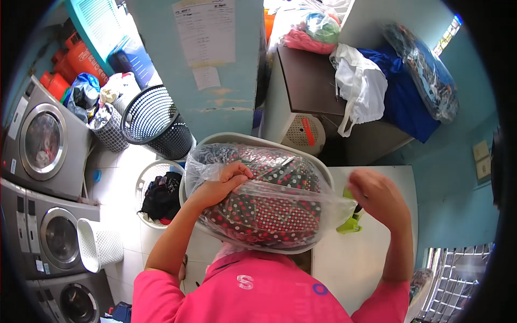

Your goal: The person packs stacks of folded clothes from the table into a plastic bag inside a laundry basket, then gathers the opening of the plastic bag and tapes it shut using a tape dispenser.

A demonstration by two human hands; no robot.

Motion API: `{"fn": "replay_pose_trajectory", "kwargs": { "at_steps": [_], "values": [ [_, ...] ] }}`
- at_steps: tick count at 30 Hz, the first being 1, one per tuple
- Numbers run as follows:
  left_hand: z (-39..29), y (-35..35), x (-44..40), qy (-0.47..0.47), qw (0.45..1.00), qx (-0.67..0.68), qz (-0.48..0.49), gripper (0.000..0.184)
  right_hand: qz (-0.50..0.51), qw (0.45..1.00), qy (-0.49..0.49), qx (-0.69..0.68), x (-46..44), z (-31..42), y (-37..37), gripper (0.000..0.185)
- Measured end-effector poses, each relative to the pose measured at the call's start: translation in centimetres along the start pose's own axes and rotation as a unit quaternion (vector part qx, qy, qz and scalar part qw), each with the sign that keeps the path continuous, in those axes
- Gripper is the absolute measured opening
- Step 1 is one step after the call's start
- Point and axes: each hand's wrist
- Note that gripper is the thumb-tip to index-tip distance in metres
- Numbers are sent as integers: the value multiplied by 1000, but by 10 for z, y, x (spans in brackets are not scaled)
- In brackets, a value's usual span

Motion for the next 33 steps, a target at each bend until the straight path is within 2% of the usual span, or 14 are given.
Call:
{"fn": "replay_pose_trajectory", "kwargs": {
  "at_steps": [2,3,5,8,13,15,20,24,28,31,33],
  "values": [
    [-1,0,0,-3,1000,6,-3,16,43,991,120,-39,-33,21,-8,11],
    [-1,0,1,-5,1000,9,0,16,46,990,125,-38,-47,31,-11,11],
    [0,-1,0,-17,1000,7,-6,16,150,964,204,-78,-69,49,-18,14],
    [7,-2,-1,-32,999,21,-8,17,190,942,258,-94,-95,61,-38,18],
    [3,-1,0,-44,999,11,-4,18,241,925,281,-80,-122,66,-69,17],
    [1,-1,1,-19,1000,11,-1,18,249,922,289,-70,-127,65,-75,16],
    [7,-1,0,-4,999,35,-1,16,271,925,259,-71,-134,64,-83,19],
    [8,-1,0,-10,1000,26,-5,16,270,922,273,-52,-134,60,-90,22],
    [9,-2,1,6,1000,3,-7,16,224,933,279,-22,-130,56,-107,29],
    [9,-2,0,-47,999,-16,-20,19,215,938,270,-6,-127,57,-106,32],
    [2,0,1,14,1000,26,0,32,216,941,262,-7,-126,56,-107,33]
  ]
}}
Point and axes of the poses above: each hand's wrist, its own x-axis away from the middle knuckle, its own y-axis out of the back of the hand, z = x × y, and after that the axes turned 9 degrees about -y, right-handed
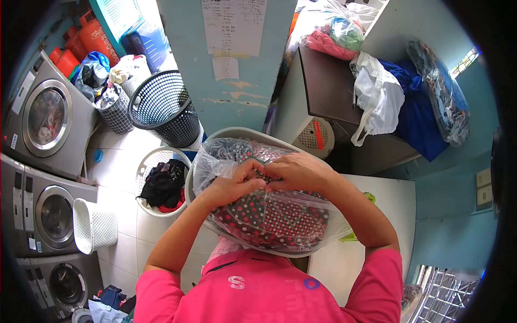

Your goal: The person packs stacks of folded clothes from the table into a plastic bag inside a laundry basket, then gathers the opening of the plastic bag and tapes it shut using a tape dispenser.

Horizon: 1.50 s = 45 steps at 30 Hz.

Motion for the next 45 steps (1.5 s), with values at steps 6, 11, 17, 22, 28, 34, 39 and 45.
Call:
{"fn": "replay_pose_trajectory", "kwargs": {
  "at_steps": [6,11,17,22,28,34,39,45],
  "values": [
    [-17,-4,0,-33,986,-163,-17,61,43,997,-51,-41,3,-6,3,24],
    [-27,-4,-1,-16,980,-196,4,65,100,954,-171,-224,4,-17,1,25],
    [-27,-4,1,-26,978,-206,6,62,-5,976,-205,-72,4,-14,-6,40],
    [-30,-5,4,-29,986,-160,-29,55,-140,978,-135,-75,8,-42,-22,37],
    [-27,-8,1,-70,987,-116,-84,51,-225,923,-199,-242,20,-38,-13,16],
    [-31,-9,1,-102,982,-132,-89,49,-260,955,-21,-140,37,-3,-31,10],
    [-28,-14,10,-151,900,-403,-69,39,-238,948,-50,-203,53,-18,-49,16],
    [-36,-19,18,-121,870,-472,-75,36,-385,911,-145,20,93,-2,-62,12]
  ]
}}
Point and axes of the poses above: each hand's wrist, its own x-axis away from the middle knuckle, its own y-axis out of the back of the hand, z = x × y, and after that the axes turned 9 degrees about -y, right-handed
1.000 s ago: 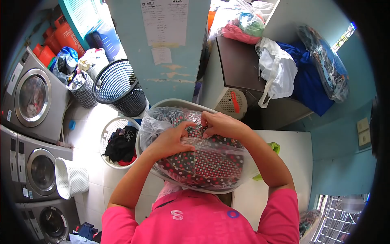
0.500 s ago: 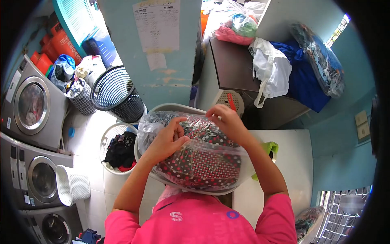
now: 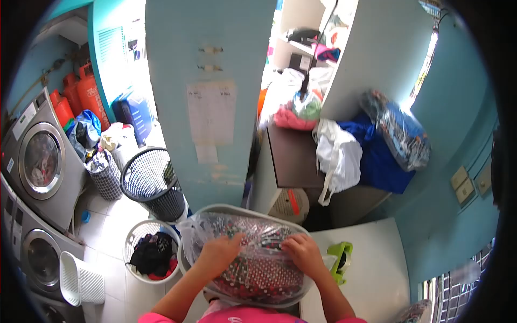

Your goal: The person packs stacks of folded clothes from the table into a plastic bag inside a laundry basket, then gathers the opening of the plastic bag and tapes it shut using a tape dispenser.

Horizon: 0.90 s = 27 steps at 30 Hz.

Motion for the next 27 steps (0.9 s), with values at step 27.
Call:
{"fn": "replay_pose_trajectory", "kwargs": {
  "at_steps": [27],
  "values": [
    [19,36,36,-33,405,887,-217,39,-426,676,-584,-141,223,-128,38,16]
  ]
}}
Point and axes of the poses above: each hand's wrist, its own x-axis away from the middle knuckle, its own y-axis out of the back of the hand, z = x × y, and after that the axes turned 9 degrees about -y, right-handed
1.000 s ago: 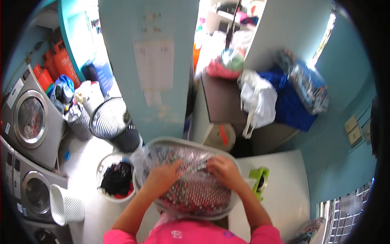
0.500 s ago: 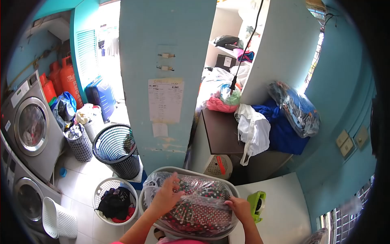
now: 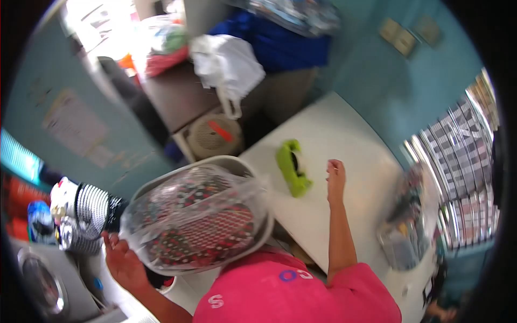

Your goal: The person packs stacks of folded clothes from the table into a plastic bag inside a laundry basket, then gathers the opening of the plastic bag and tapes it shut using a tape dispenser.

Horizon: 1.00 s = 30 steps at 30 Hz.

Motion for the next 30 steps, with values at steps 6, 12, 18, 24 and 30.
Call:
{"fn": "replay_pose_trajectory", "kwargs": {
  "at_steps": [6,12,18,24,30],
  "values": [
    [51,-20,-15,41,988,-150,-14,38,131,941,-299,94,0,-56,27,47],
    [87,-32,-28,97,985,-144,-14,35,200,927,-311,57,-10,-45,-12,45],
    [95,-27,-28,114,982,-150,-15,34,223,928,-293,62,-16,-68,-24,34],
    [102,-24,-27,132,979,-150,-30,33,199,920,-339,-12,-15,-58,-24,24],
    [119,-31,-28,170,975,-141,-1,34,238,923,-301,-18,-10,-67,-24,23]
  ]
}}
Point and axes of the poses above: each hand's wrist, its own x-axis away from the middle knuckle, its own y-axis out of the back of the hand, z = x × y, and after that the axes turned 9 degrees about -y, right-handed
